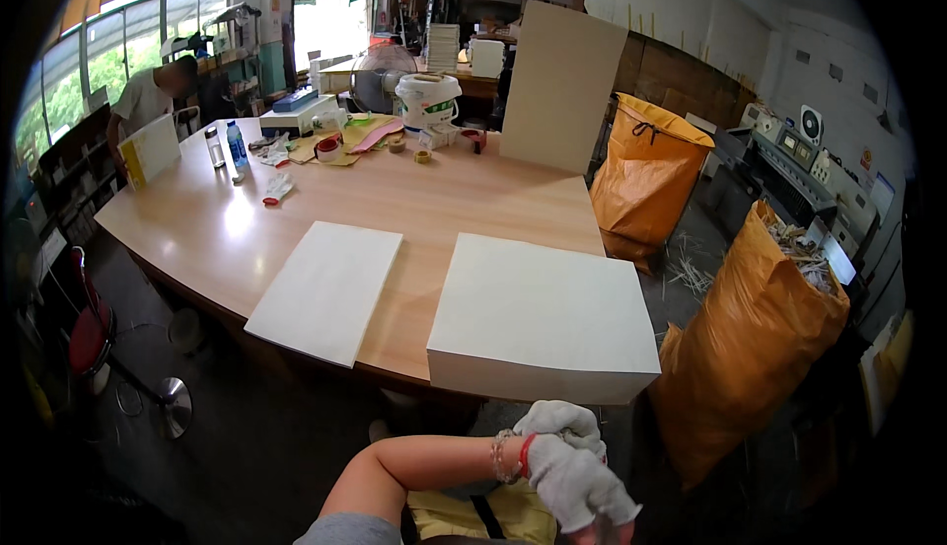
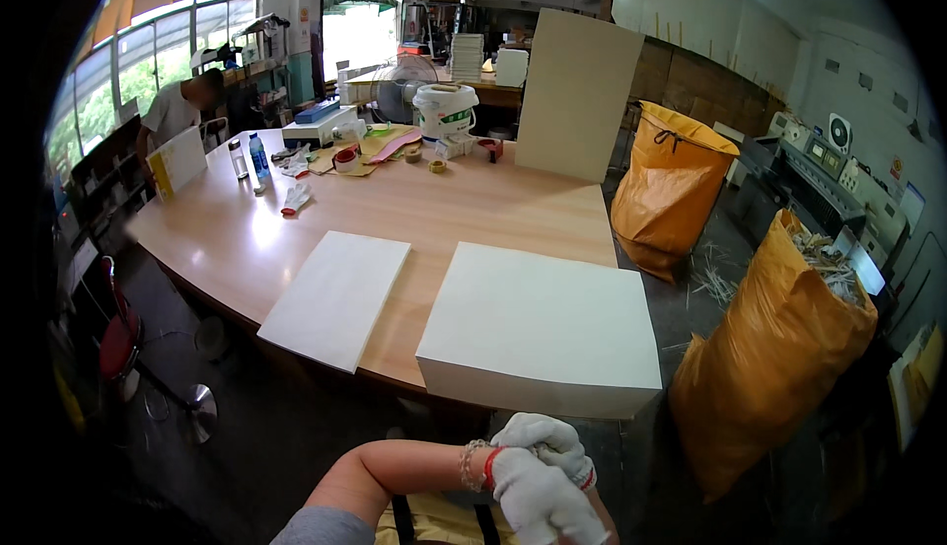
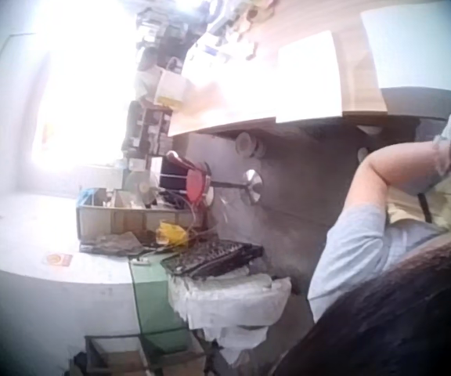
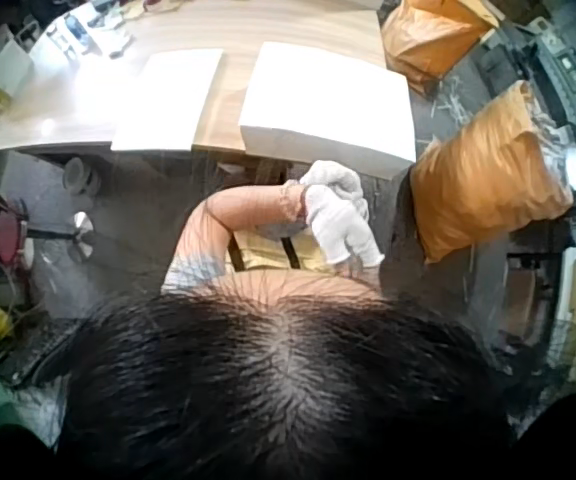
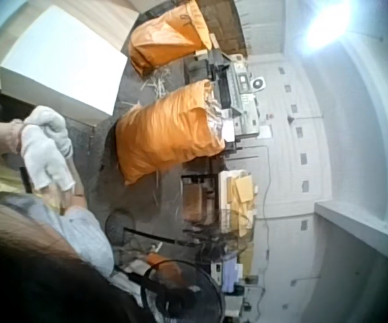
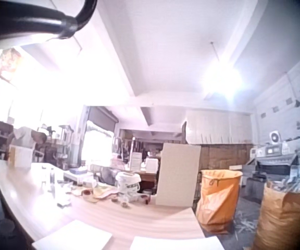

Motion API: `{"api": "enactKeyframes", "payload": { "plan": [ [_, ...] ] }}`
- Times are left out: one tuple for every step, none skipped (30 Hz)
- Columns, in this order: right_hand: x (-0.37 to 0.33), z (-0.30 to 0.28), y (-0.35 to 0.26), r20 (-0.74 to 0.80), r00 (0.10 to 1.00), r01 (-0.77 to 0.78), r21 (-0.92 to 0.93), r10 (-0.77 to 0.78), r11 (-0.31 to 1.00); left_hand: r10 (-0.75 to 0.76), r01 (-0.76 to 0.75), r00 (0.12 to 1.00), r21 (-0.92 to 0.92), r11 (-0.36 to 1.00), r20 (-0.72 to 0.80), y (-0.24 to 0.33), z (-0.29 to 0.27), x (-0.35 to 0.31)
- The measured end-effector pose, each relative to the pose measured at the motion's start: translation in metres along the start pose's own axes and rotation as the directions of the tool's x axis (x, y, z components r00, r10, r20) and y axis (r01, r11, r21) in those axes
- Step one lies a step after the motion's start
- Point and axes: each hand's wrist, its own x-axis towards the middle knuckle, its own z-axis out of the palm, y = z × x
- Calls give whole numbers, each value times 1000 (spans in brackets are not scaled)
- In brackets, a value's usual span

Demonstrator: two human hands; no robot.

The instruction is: The person puts on white gloves and repeatedly separates single sheets of white paper from a stack on a wooden table. They lift the top sheet, peel it away from the rest, and place it on the table to the left. The process is repeated multiple times throughout the clip.

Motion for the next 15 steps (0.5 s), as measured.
{"api": "enactKeyframes", "payload": {
  "plan": [
    [-2,4,-5,14,1000,6,-10,-6,1000,-7,7,1000,11,1000,15,-3,5,0],
    [-1,4,-7,23,1000,-3,11,3,1000,-16,15,1000,16,1000,26,-6,10,-2],
    [-1,7,-14,12,999,-50,71,49,996,-25,24,999,21,999,33,-9,13,-4],
    [1,13,-24,-6,995,-100,128,102,987,-24,23,999,25,999,38,-10,15,-4],
    [6,18,-36,-13,989,-145,188,150,971,-29,28,999,27,999,40,-13,17,-6],
    [13,23,-51,-28,949,-311,67,313,948,-31,30,999,34,999,39,-14,19,-8],
    [18,29,-59,-14,975,-221,-120,221,968,-23,21,999,33,999,46,-13,20,-9],
    [24,31,-63,31,991,-114,-296,129,948,-30,29,999,36,999,44,-15,21,-11],
    [28,33,-63,93,995,2,-455,46,890,-34,33,999,33,999,38,-15,22,-14],
    [30,33,-62,154,982,173,-504,-110,846,-39,38,999,37,999,30,-15,23,-18],
    [26,36,-60,103,981,193,-474,-164,859,-40,38,999,39,999,33,-14,23,-19],
    [18,40,-57,50,975,216,-444,-216,870,-41,40,999,39,998,34,-16,25,-21],
    [14,44,-56,-5,964,240,-415,-265,878,-41,40,999,44,998,34,-17,26,-22],
    [20,51,-57,-28,978,198,-174,-206,965,-49,47,998,49,998,34,-19,28,-23],
    [18,51,-57,-19,979,194,-225,-203,955,-54,53,998,57,997,32,-21,29,-24]
  ]
}}
